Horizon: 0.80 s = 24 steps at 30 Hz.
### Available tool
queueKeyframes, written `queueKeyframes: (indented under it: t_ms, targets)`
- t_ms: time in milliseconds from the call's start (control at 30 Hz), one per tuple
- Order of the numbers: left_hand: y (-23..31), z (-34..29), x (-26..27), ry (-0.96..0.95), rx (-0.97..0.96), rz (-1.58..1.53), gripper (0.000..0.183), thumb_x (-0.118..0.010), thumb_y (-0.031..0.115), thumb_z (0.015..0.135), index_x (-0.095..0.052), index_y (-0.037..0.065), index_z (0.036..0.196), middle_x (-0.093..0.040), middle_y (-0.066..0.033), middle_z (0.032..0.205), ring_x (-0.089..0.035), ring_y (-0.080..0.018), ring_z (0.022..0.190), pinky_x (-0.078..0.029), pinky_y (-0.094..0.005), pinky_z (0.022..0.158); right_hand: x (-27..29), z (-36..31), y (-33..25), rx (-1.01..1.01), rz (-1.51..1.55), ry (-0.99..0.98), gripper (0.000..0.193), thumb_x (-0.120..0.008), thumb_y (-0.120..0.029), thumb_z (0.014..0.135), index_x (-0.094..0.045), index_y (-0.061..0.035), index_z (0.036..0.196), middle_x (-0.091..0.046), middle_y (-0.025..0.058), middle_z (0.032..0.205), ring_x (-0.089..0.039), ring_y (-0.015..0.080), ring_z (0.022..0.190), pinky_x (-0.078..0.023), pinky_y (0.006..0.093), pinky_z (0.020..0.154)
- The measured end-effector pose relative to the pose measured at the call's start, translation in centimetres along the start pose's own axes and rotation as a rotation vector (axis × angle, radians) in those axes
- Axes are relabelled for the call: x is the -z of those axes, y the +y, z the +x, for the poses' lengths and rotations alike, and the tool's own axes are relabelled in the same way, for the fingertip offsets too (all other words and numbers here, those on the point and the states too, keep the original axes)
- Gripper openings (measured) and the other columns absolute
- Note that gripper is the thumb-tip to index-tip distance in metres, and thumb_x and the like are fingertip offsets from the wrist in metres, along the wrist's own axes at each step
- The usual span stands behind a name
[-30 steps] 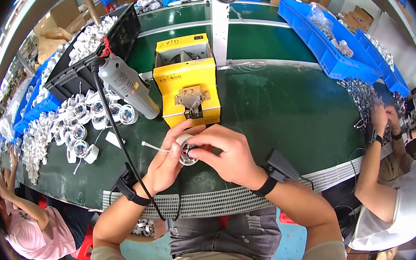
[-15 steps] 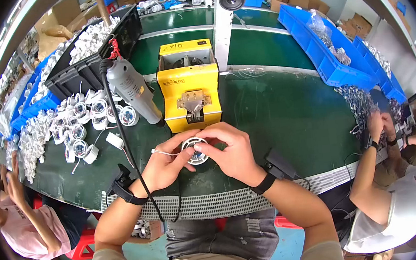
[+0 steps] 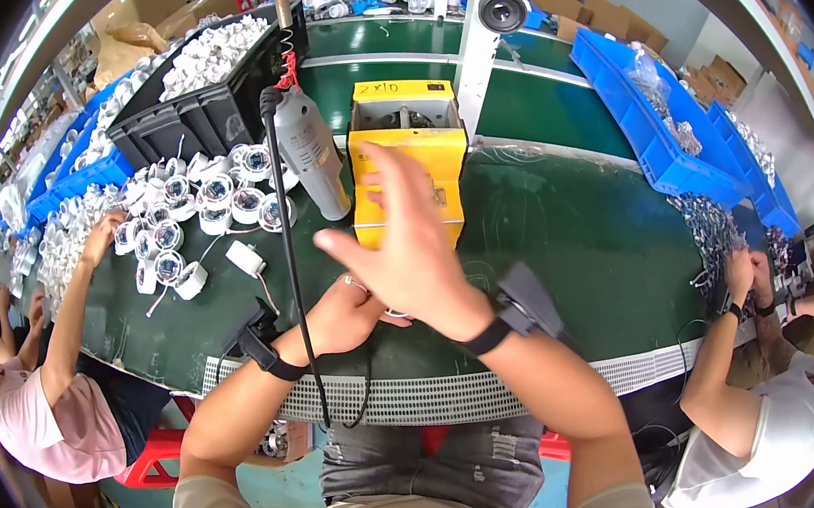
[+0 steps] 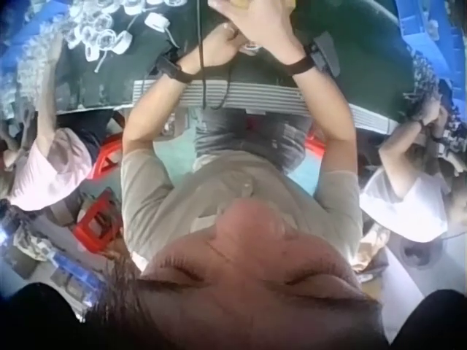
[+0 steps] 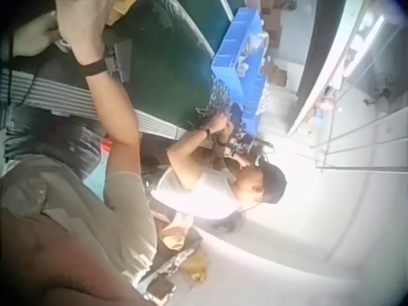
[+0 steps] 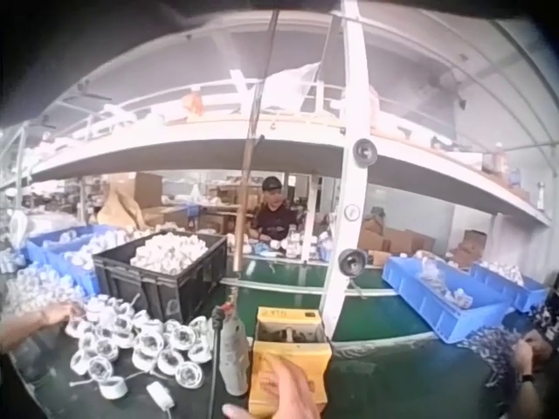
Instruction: Assembling electronic components by fitting parts together and using an electric screwdriver to secure them.
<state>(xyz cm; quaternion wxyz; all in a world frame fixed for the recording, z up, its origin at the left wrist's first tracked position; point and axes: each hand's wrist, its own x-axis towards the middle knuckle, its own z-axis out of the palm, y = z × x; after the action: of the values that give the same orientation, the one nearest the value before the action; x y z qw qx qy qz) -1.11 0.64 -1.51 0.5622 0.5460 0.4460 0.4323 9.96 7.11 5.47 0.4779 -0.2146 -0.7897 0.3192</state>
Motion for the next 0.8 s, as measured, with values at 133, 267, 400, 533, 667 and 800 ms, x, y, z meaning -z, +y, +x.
queueKeyframes:
  t_ms: [133, 267, 400, 533, 667, 800]
  targets:
    - [-0.4, 0.5, 0.4, -0.024, -0.089, -0.077, 0.037, -0.048, 0.001, 0.095, -0.046, 0.000, 0.132, -0.054, -0.0119, 0.127, -0.054, -0.0226, 0.116, -0.050, -0.0361, 0.093, -3.8, 1.7, 0.6, -0.017, -0.124, 0.004, 0.081, -0.077, -0.015, 0.076, -0.031, -0.0001, 0.141, -0.058, 0.0207, 0.119, -0.059, 0.0303, 0.110, -0.046, 0.0401, 0.094]
    - [-0.3, 0.3, 0.0, 0.049, -0.015, -0.190, 0.037, -0.049, 0.002, 0.095, -0.047, 0.004, 0.132, -0.060, -0.0042, 0.110, -0.058, -0.0110, 0.085, -0.046, -0.0214, 0.063, -5.6, 2.4, 2.0, -0.001, 0.038, 0.023, 0.073, -0.073, -0.013, 0.078, -0.034, -0.0016, 0.139, -0.063, 0.0194, 0.109, -0.063, 0.0288, 0.103, -0.049, 0.0379, 0.088]
    - [-0.7, 0.3, 0.6, 0.062, -0.012, -0.230, 0.036, -0.043, 0.003, 0.097, -0.042, 0.000, 0.133, -0.059, -0.0126, 0.110, -0.063, -0.0234, 0.100, -0.058, -0.0370, 0.078, -5.3, 2.0, 2.7, 0.149, 0.278, 0.232, 0.061, -0.056, -0.006, 0.087, -0.025, -0.0002, 0.138, -0.053, 0.0051, 0.092, -0.053, 0.0134, 0.068, -0.047, 0.0281, 0.064]
    - [-0.1, 0.8, 0.3, 0.078, 0.140, -0.365, 0.031, -0.039, 0.005, 0.097, -0.045, -0.001, 0.127, -0.058, -0.0139, 0.106, -0.067, -0.0226, 0.085, -0.060, -0.0333, 0.078, -1.5, 3.9, 0.1, 0.141, 0.487, 0.466, 0.043, -0.052, -0.007, 0.093, -0.033, 0.0022, 0.131, -0.054, 0.0054, 0.075, -0.052, 0.0111, 0.055, -0.046, 0.0269, 0.055]
    - [0.1, 0.8, 0.5, 0.079, 0.188, -0.338, 0.033, -0.039, 0.006, 0.099, -0.044, 0.003, 0.131, -0.057, -0.0098, 0.107, -0.066, -0.0222, 0.090, -0.059, -0.0344, 0.082, 1.1, 5.3, -0.6, -0.013, 0.444, 0.514, 0.033, -0.054, -0.014, 0.095, -0.041, 0.0012, 0.121, -0.051, 0.0040, 0.062, -0.049, 0.0114, 0.050, -0.041, 0.0264, 0.049]
    - [0.2, 0.7, 0.4, 0.109, 0.167, -0.348, 0.030, -0.039, 0.005, 0.097, -0.045, -0.001, 0.126, -0.058, -0.0130, 0.103, -0.067, -0.0222, 0.084, -0.060, -0.0329, 0.077, 1.5, 5.5, 0.5, -0.078, 0.400, 0.515, 0.029, -0.055, -0.017, 0.095, -0.044, 0.0003, 0.116, -0.051, 0.0044, 0.062, -0.049, 0.0116, 0.050, -0.040, 0.0265, 0.048]
